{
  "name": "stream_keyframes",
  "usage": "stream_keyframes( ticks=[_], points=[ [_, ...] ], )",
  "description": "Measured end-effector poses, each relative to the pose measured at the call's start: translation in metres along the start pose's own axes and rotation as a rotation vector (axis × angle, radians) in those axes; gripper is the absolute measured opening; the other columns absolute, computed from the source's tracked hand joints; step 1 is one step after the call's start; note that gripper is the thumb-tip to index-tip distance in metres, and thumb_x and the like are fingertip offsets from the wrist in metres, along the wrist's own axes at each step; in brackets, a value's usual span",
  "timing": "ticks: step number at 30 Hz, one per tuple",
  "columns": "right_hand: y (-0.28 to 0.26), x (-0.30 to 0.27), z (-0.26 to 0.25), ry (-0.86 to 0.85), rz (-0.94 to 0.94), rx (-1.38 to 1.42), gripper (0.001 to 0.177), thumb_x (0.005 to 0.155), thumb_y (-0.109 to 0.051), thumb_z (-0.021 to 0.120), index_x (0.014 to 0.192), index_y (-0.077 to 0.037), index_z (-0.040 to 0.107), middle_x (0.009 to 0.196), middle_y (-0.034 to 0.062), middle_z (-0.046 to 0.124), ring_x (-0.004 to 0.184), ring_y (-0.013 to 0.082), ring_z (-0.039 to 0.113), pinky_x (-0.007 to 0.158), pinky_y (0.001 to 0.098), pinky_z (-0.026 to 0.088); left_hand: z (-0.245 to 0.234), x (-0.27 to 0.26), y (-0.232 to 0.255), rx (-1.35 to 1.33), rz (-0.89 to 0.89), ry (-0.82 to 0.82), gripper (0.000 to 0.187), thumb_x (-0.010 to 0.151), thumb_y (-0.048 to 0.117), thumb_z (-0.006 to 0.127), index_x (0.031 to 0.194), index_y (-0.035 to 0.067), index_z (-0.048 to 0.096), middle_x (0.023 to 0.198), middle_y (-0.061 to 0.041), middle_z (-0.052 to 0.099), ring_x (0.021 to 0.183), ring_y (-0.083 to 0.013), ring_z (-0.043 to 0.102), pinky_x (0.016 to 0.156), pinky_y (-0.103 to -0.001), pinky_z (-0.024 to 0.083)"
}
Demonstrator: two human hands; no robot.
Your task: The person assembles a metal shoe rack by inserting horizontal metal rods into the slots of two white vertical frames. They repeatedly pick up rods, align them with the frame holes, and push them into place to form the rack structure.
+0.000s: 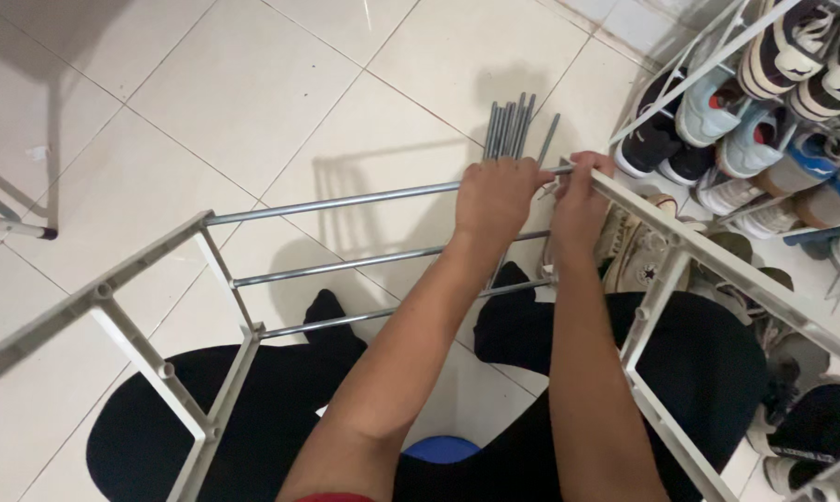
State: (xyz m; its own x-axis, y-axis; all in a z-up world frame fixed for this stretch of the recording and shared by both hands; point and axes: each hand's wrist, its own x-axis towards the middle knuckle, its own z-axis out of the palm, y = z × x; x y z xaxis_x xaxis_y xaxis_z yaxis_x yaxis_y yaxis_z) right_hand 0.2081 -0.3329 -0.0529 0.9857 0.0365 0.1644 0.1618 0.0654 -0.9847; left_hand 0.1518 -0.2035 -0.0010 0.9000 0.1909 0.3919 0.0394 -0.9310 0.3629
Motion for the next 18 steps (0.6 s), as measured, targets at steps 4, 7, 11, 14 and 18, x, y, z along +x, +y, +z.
stream_keyframes(
  ticks=[4,7,11,14,18],
  points=[
    [-0.016,-0.005,0.001,-0.022,0.072,-0.022,0.033,0.112,-0.044,0.047,0.114,-0.012,0.053,0.076,-0.0044,0.047,0.062,0.004,0.041,0.051,0.0213,0.032,-0.003,0.002,0.003,0.022,-0.025,-0.098,0.039,0.1,0.045,0.053,0.08,0.016,0.069,0.072,-0.003,0.071,0.07,-0.0225,0.072,0.065,-0.038,0.054],
    [-0.021,-0.008,0.006,-0.038,0.1,-0.022,0.033,0.112,-0.044,0.048,0.116,-0.012,0.055,0.076,-0.0044,0.049,0.063,0.0037,0.043,0.052,0.0213,0.034,-0.007,0.003,0.0,0.02,-0.03,-0.15,0.038,0.101,0.043,0.053,0.081,0.016,0.07,0.071,-0.002,0.071,0.069,-0.0211,0.073,0.064,-0.037,0.055],
    [-0.012,-0.011,0.006,-0.082,0.113,0.01,0.028,0.113,-0.039,0.052,0.113,-0.011,0.055,0.074,-0.0036,0.046,0.062,0.0044,0.041,0.051,0.0221,0.032,-0.005,-0.002,-0.005,0.045,-0.044,-0.157,0.04,0.1,0.045,0.053,0.078,0.016,0.07,0.069,-0.003,0.071,0.065,-0.0213,0.072,0.059,-0.036,0.054],
    [-0.002,-0.006,0.006,-0.068,0.09,-0.108,0.021,0.108,-0.029,0.059,0.114,-0.009,0.055,0.078,-0.0017,0.055,0.062,0.0057,0.045,0.051,0.0227,0.035,-0.002,0.0,-0.007,0.051,-0.059,-0.14,0.042,0.101,0.046,0.053,0.076,0.017,0.07,0.068,-0.002,0.071,0.066,-0.0207,0.072,0.06,-0.037,0.054],
    [0.012,-0.005,0.01,-0.044,-0.153,-0.27,0.022,0.108,-0.015,0.069,0.121,-0.002,0.057,0.097,0.0032,0.061,0.082,0.0092,0.056,0.069,0.0241,0.047,0.005,-0.005,-0.01,0.136,-0.059,-0.102,0.038,0.098,0.045,0.054,0.076,0.018,0.068,0.068,-0.001,0.069,0.067,-0.0209,0.071,0.059,-0.037,0.054]
  ],
)
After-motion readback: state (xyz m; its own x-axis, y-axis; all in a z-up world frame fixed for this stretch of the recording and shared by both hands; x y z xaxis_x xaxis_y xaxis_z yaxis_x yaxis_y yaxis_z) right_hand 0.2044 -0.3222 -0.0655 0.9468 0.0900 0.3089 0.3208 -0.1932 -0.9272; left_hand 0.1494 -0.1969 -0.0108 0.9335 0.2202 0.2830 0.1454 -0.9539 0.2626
